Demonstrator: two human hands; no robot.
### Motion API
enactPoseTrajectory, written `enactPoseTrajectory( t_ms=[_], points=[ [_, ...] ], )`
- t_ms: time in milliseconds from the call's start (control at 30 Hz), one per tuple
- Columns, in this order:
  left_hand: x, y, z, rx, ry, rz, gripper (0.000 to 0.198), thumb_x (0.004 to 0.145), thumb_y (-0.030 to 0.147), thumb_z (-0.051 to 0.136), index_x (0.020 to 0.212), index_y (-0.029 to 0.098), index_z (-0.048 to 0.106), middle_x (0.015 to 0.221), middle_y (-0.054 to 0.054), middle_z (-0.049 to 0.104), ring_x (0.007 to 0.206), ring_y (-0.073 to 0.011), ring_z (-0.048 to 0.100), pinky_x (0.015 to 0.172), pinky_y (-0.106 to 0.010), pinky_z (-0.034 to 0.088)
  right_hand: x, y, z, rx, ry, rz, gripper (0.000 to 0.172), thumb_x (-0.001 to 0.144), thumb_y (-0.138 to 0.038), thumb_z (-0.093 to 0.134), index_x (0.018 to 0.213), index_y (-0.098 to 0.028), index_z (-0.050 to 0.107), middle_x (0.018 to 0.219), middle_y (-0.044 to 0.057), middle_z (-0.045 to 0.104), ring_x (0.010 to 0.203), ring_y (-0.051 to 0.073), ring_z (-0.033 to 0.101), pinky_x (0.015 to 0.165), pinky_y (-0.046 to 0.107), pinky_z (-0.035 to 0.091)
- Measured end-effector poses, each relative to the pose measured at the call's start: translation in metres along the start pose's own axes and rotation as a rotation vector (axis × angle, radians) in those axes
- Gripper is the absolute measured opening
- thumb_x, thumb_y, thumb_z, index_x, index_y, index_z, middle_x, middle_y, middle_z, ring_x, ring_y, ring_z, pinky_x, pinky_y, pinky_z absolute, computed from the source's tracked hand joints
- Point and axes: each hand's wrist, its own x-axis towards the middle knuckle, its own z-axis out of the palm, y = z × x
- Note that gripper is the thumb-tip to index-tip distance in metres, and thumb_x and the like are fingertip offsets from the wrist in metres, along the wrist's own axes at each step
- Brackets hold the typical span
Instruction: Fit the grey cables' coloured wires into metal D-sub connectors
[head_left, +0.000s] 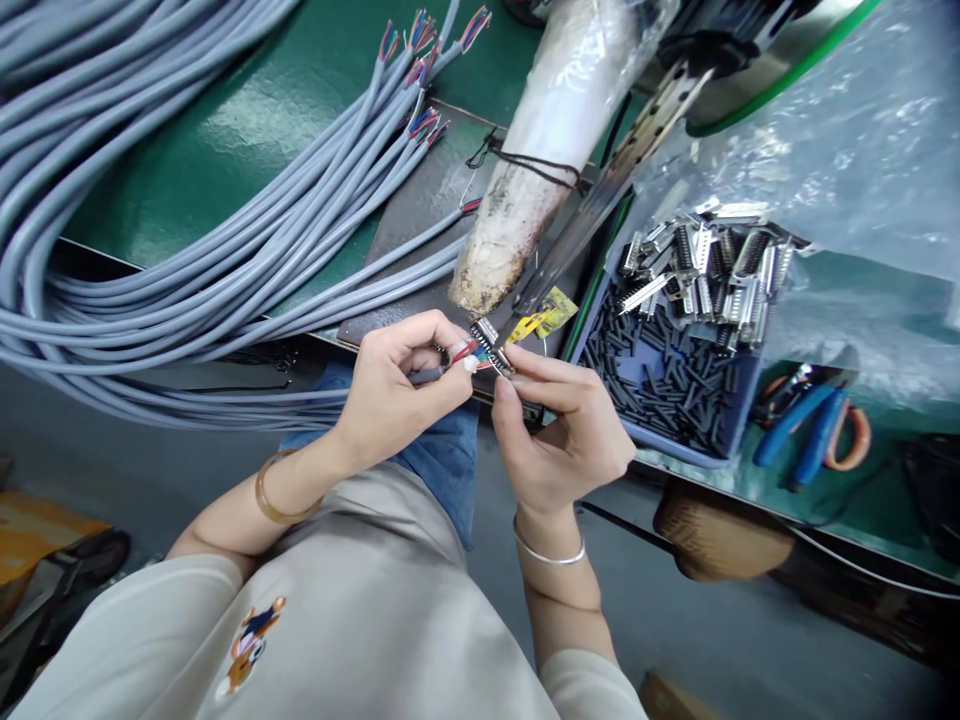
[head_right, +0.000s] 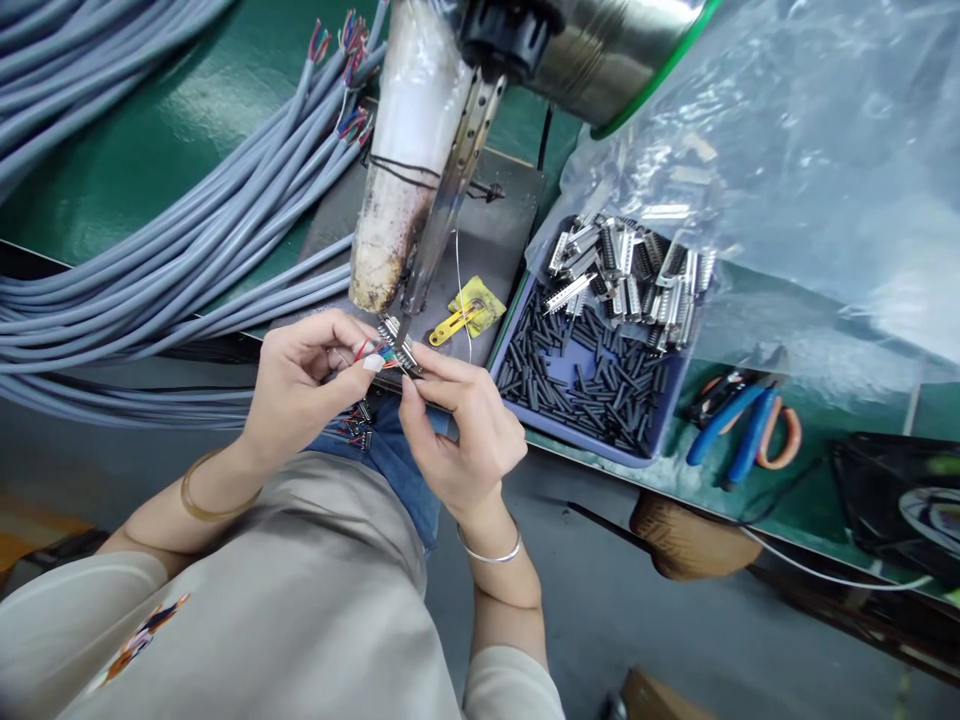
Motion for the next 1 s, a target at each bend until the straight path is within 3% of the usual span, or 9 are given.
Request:
enactPoseTrajectory(
  t_ms=[233, 600, 1000],
  points=[
    [-0.0004, 0.0007, 0.0003, -0.021, 0.000, -0.028, 0.018, 0.079, 0.023, 0.076, 0.070, 0.016, 0.062, 0.074, -0.002, 0.066, 0.063, -0.0085, 0.053, 0.052, -0.019, 0.041, 0.0024, -0.0008, -0.0008, -0.002, -0.004, 0.009, 0.019, 0.084, -0.008, 0.075, 0.091, -0.022, 0.065, 0.100, 0.003, 0.080, 0.090, 0.018, 0.077, 0.079, 0.032, 0.063],
    [-0.0010, 0.0023, 0.0065, 0.015, 0.040, -0.019, 0.021, 0.079, 0.019, 0.073, 0.068, 0.017, 0.056, 0.069, 0.000, 0.058, 0.064, -0.0089, 0.051, 0.054, -0.019, 0.041, -0.0010, 0.0014, 0.0007, -0.121, 0.008, -0.062, 0.018, 0.084, -0.010, 0.077, 0.091, -0.022, 0.064, 0.101, 0.003, 0.081, 0.086, 0.015, 0.077, 0.076, 0.028, 0.062],
    [0.0012, 0.0082, 0.0048, 0.015, 0.036, 0.024, 0.019, 0.078, 0.018, 0.072, 0.065, 0.017, 0.059, 0.072, -0.001, 0.064, 0.065, -0.0090, 0.054, 0.056, -0.020, 0.043, 0.0022, 0.0009, -0.0017, -0.142, 0.024, -0.105, 0.018, 0.083, -0.010, 0.078, 0.090, -0.023, 0.067, 0.102, 0.003, 0.082, 0.085, 0.018, 0.079, 0.073, 0.029, 0.065]
  ],
)
